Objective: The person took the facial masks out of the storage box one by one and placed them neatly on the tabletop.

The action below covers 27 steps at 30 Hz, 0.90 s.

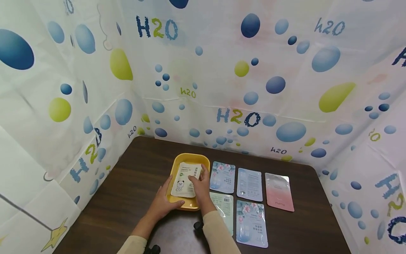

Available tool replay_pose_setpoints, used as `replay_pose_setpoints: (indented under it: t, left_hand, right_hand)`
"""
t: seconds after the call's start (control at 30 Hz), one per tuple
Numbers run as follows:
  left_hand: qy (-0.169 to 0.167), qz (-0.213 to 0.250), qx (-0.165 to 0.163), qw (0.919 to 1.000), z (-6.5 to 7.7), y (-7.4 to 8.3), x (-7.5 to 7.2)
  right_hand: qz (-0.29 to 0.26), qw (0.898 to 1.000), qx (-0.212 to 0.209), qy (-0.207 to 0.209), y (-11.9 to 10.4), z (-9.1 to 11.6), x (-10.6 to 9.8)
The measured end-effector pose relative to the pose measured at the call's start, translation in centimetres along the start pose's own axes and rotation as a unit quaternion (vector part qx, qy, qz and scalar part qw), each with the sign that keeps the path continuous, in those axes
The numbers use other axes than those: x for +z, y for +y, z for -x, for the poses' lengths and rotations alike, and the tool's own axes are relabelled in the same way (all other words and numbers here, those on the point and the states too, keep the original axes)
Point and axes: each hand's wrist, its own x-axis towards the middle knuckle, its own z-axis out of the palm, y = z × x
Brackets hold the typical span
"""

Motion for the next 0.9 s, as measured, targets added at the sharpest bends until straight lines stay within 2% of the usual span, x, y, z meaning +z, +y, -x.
replay_pose_setpoints:
  t: [0.17,0.43,0.63,0.77,0.9]
  left_hand:
    - [0.000,0.000,0.001,1.0000,0.01,-0.14,-0.03]
    - [-0.003,0.012,0.014,0.9998,-0.06,-0.03,0.00]
    - [0.003,0.004,0.021,0.9998,-0.16,-0.04,-0.05]
    - [0.001,0.002,0.014,0.9999,-0.11,-0.15,0.05]
    - [0.003,-0.004,0.016,0.9999,-0.13,-0.23,0.10]
  right_hand:
    - [-0.023,0.999,0.007,-0.029,-0.19,0.02,-0.04]
    - [0.027,0.998,0.032,-0.037,-0.31,0.13,-0.22]
    - [0.068,0.995,0.050,-0.045,0.09,-0.18,-0.16]
    - [0.099,0.992,0.053,-0.053,0.37,-0.17,-0.07]
    - [0.104,0.992,0.048,-0.044,0.35,0.13,0.10]
